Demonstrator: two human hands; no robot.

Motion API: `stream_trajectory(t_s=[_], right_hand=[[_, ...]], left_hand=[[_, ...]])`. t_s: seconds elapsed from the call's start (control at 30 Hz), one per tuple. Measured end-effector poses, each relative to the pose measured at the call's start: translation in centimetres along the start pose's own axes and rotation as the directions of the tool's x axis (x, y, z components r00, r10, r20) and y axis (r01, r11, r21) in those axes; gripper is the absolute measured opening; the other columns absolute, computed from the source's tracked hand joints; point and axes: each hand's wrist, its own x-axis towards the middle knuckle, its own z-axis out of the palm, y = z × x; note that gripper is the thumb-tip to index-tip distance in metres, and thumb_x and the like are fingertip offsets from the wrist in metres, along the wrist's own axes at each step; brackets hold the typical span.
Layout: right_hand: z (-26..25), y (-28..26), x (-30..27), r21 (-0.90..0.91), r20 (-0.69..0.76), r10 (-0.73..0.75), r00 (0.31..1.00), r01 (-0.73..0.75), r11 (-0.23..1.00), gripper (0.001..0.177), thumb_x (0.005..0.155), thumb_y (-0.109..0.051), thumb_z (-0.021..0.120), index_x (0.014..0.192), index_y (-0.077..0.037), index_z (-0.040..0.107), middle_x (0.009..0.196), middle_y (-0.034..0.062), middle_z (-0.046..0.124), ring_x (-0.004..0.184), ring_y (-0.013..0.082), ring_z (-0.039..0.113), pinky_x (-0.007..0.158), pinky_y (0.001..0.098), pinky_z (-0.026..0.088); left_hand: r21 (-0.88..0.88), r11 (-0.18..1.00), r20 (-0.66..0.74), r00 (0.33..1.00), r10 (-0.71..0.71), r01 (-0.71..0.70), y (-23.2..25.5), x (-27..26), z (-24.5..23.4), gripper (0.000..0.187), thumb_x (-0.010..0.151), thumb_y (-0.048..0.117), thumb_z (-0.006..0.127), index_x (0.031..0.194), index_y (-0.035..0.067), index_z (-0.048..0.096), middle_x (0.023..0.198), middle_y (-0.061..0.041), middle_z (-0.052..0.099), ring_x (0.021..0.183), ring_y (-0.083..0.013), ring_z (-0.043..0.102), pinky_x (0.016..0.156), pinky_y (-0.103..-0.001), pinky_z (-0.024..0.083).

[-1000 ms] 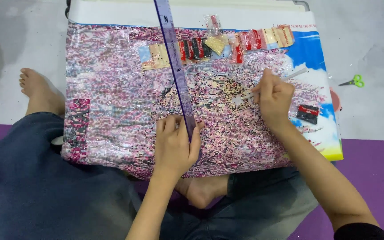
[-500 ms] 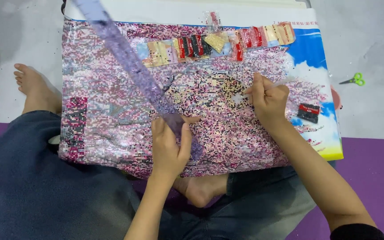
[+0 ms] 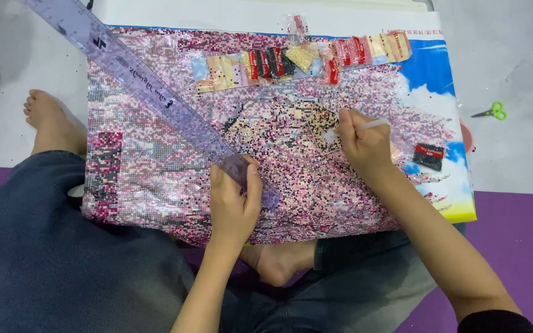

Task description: A person is sitting on the floor performing diamond painting, using an applicator tool to place small resin diamonds onto a sticky canvas while using a ruler for alignment.

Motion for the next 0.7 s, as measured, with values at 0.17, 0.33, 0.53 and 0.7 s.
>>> stream_trajectory(t_s=[0.17,0.33,0.53,0.7], right_hand=[[0.1,1.4,-0.7,0.27,-0.073,0.176,0.982,-0.151,0.951,0.047,0.108,-0.007,0.039,0.065,-0.003,0.058,0.043,0.0036,0.048,0.034,0.0136,0.04,0.038,0.0212,0.034],[-0.1,0.8,-0.3,0.315,-0.097,0.23,0.968,-0.19,0.93,0.051,0.108,-0.007,0.036,0.063,-0.003,0.059,0.04,0.0041,0.05,0.033,0.0123,0.043,0.039,0.0215,0.038],[-0.1,-1.7,0.2,0.296,-0.098,0.199,0.975,-0.163,0.941,0.041,0.107,-0.006,0.042,0.071,-0.001,0.062,0.043,0.0052,0.052,0.035,0.0136,0.046,0.041,0.0224,0.04],[2.2,-5.0,0.0,0.419,0.164,0.312,0.936,-0.352,0.837,0.038,0.102,-0.009,0.047,0.067,-0.003,0.06,0.045,0.0081,0.057,0.035,0.0141,0.055,0.036,0.0212,0.045]], left_hand=[[0.001,1.0,-0.006,1.0,-0.021,0.021,-0.2,-0.2,0.1,0.009,0.098,0.009,0.047,0.093,0.007,0.055,0.083,-0.009,0.061,0.076,-0.0203,0.046,0.067,-0.031,0.041],[0.007,0.999,-0.005,0.999,-0.04,0.04,-0.2,-0.3,0.1,0.009,0.098,0.01,0.047,0.094,0.007,0.055,0.085,-0.01,0.061,0.079,-0.0218,0.048,0.066,-0.031,0.042],[0.028,0.999,-0.036,0.999,-0.022,0.023,0.5,0.3,0.0,0.009,0.099,0.008,0.045,0.098,0.004,0.053,0.086,-0.013,0.059,0.08,-0.0255,0.05,0.065,-0.033,0.044],[0.046,0.996,-0.027,0.997,-0.069,0.071,1.6,0.7,-0.5,0.013,0.102,0.012,0.043,0.103,0.004,0.053,0.086,-0.012,0.058,0.081,-0.0241,0.049,0.067,-0.034,0.043]])
